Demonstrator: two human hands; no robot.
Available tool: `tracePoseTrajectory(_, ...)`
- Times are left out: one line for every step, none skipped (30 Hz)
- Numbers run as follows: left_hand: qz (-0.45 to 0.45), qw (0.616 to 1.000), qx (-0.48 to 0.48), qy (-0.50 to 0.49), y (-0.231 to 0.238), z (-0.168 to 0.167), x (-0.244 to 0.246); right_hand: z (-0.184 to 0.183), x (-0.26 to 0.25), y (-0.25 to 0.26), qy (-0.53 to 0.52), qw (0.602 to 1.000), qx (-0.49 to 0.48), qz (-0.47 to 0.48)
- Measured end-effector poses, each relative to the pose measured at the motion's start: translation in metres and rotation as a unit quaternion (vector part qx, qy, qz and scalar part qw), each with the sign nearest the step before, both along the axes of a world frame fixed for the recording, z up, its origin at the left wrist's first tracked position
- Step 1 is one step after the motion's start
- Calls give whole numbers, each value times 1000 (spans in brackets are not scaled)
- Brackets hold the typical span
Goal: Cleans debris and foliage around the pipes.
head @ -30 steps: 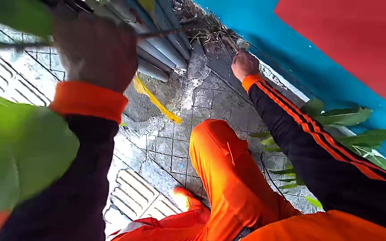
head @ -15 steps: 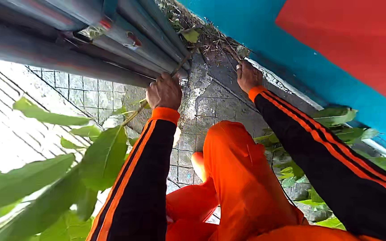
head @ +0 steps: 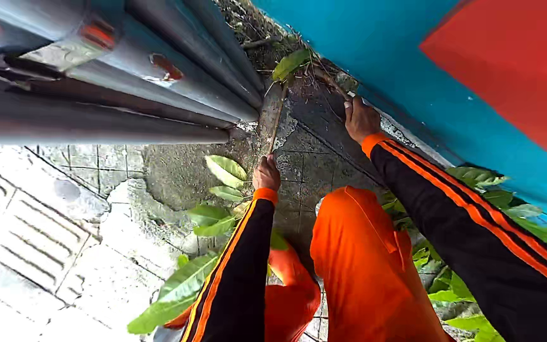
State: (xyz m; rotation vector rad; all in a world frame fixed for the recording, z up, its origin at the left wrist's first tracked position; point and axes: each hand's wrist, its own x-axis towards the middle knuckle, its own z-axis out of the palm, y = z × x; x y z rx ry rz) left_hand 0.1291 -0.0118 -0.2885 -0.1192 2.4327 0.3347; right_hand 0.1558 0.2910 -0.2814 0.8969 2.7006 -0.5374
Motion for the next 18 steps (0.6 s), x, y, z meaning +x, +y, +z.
tracePoseTrajectory(13, 999, 9, 32, 5, -2, 2, -4, 0, 1, -7, 1000, -4, -5)
tracePoseTrajectory(23, 997, 17, 73, 10, 0, 3, -9, 0, 2, -9, 1000, -8, -8)
tracePoseTrajectory(24, 994, 28, 106, 16, 7, 2, -16, 1, 1, -6, 1000, -9, -8)
tracePoseTrajectory(9, 990, 35, 135, 23, 19, -2, -25, 3, -2, 6, 1000, -6, -11)
tracePoseTrajectory(-18, 987, 39, 156, 35, 35, -11, -32, 3, -5, 16, 1000, 5, -15)
tracePoseTrajectory(-49, 982, 45, 174, 54, 52, -23, -36, 2, -7, 21, 999, 18, -20)
tracePoseTrajectory(-79, 979, 46, 180, 75, 68, -37, -39, 1, -8, 21, 999, 26, -24)
tracePoseTrajectory(-108, 978, 46, 174, 96, 82, -50, -40, 3, -11, 28, 999, 32, -28)
tracePoseTrajectory(-125, 977, 46, 164, 117, 92, -65, -42, 6, -12, 40, 998, 40, -28)
tracePoseTrajectory(-120, 981, 45, 145, 135, 101, -82, -44, 6, -13, 57, 997, 45, -25)
tracePoseTrajectory(-89, 988, 40, 117, 149, 109, -100, -45, 5, -12, 68, 996, 49, -22)
tracePoseTrajectory(-49, 995, 37, 81, 159, 112, -118, -46, 4, -10, 76, 995, 53, -21)
tracePoseTrajectory(-19, 998, 34, 41, 164, 110, -132, -48, 6, -9, 83, 995, 60, -21)
tracePoseTrajectory(-1, 999, 33, 20, 164, 105, -140, -50, 6, -8, 90, 993, 71, -19)
tracePoseTrajectory(6, 999, 38, 16, 162, 99, -144, -53, 6, -9, 99, 992, 82, -17)
tracePoseTrajectory(14, 998, 52, 23, 159, 93, -143, -55, 6, -11, 100, 991, 87, -16)
tracePoseTrajectory(24, 996, 74, 36, 156, 88, -140, -57, 6, -12, 97, 991, 87, -18)
tracePoseTrajectory(32, 994, 88, 50, 157, 85, -137, -57, 6, -13, 94, 991, 90, -19)
